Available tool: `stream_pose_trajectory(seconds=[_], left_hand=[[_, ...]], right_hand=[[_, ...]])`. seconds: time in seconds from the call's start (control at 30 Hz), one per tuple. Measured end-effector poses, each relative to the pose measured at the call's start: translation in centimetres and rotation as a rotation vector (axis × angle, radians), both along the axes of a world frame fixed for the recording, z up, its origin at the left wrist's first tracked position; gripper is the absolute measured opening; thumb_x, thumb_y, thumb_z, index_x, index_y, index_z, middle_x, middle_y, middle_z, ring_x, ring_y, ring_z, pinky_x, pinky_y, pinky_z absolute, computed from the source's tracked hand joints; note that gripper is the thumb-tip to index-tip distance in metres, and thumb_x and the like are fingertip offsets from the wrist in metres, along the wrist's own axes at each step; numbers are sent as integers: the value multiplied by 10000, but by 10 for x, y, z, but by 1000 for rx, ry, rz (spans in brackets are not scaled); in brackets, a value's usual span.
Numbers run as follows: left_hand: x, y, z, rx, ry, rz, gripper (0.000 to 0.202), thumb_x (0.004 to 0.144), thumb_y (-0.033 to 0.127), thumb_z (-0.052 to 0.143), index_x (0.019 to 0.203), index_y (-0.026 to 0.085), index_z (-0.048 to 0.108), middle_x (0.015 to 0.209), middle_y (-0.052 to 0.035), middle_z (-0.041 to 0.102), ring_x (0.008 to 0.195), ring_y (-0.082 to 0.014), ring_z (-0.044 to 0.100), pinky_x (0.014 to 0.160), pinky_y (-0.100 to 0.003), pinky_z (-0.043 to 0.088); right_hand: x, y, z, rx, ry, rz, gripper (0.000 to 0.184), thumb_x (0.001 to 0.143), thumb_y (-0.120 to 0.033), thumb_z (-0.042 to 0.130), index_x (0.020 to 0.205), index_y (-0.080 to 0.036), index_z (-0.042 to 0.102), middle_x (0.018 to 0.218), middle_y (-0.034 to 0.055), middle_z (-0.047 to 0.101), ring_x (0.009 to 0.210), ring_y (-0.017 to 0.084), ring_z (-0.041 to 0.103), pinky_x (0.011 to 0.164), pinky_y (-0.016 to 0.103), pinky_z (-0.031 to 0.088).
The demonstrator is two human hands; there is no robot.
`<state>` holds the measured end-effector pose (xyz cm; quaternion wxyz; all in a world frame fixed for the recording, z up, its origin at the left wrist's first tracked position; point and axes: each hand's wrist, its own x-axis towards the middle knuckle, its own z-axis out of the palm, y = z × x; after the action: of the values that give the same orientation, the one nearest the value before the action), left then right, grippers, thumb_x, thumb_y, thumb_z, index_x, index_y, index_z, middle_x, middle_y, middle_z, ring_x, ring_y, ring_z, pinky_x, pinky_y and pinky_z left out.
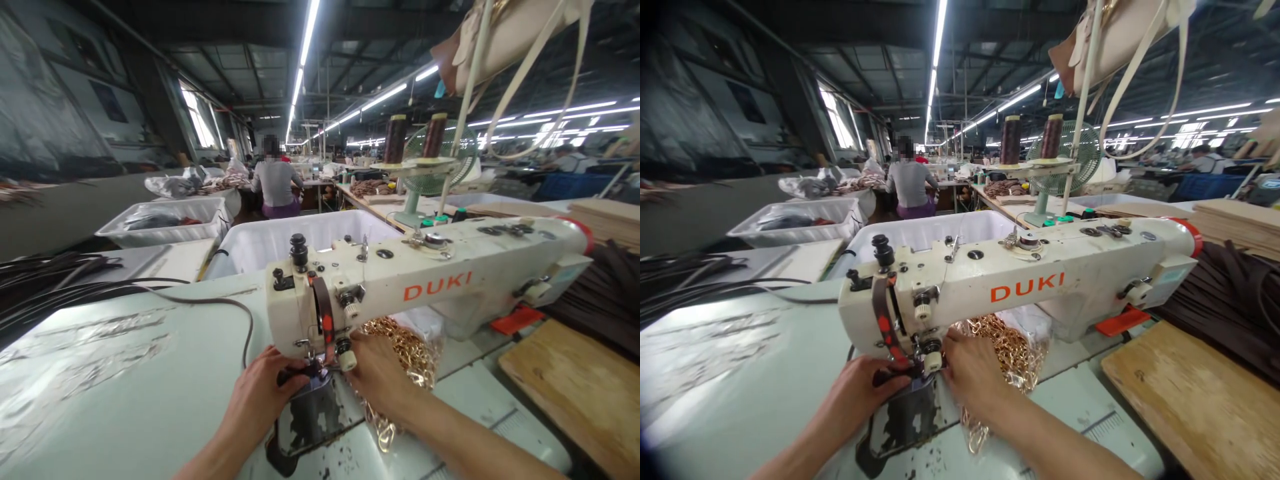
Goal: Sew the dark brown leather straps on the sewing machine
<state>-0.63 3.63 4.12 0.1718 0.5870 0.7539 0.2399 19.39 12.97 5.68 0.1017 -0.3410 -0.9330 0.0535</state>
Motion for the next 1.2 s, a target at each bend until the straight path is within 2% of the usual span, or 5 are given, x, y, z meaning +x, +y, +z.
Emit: stream_pose_trajectory(seconds=[0.17, 0.43, 0.6, 0.97, 1.2], left_hand=[[5, 2, 6, -2, -25, 26, 164, 790, 327, 618, 894, 250, 718, 933, -25, 684, 899, -243, 634, 794, -361, 470], [9, 4, 8, -7, 75, 15, 138, 792, 254, 606, 891, 212, 693, 861, -36, 661, 813, -234, 630, 718, -336, 464], [8, 6, 8, -1, 136, 7, 167, 809, 258, 579, 923, 185, 677, 888, -73, 654, 872, -286, 630, 727, -369, 470], [1, 9, -3, 38, 209, -76, 198, 829, 233, 553, 995, 170, 640, 999, -105, 637, 975, -295, 620, 808, -375, 493], [-2, 10, -9, 46, 218, -111, 217, 841, 213, 538, 1039, 172, 617, 1032, -100, 654, 958, -283, 637, 811, -377, 500]], right_hand=[[2, 5, 0, -17, 13, 39, 111, 800, -117, 553, 822, -179, 643, 809, 27, 640, 772, 175, 617, 624, 251, 311], [3, 7, -4, -39, 69, 57, 137, 738, -98, 552, 806, -183, 634, 818, 16, 647, 759, 176, 607, 613, 264, 279], [3, 8, -2, -50, 101, 72, 133, 701, -81, 547, 758, -178, 619, 809, 12, 654, 750, 173, 611, 615, 259, 283], [3, 9, -5, -54, 129, 81, 108, 716, -78, 567, 752, -176, 593, 820, 5, 663, 742, 170, 612, 609, 258, 281], [2, 10, -4, -60, 104, 91, 77, 720, -98, 591, 737, -173, 589, 813, 9, 662, 761, 182, 612, 618, 264, 286]])
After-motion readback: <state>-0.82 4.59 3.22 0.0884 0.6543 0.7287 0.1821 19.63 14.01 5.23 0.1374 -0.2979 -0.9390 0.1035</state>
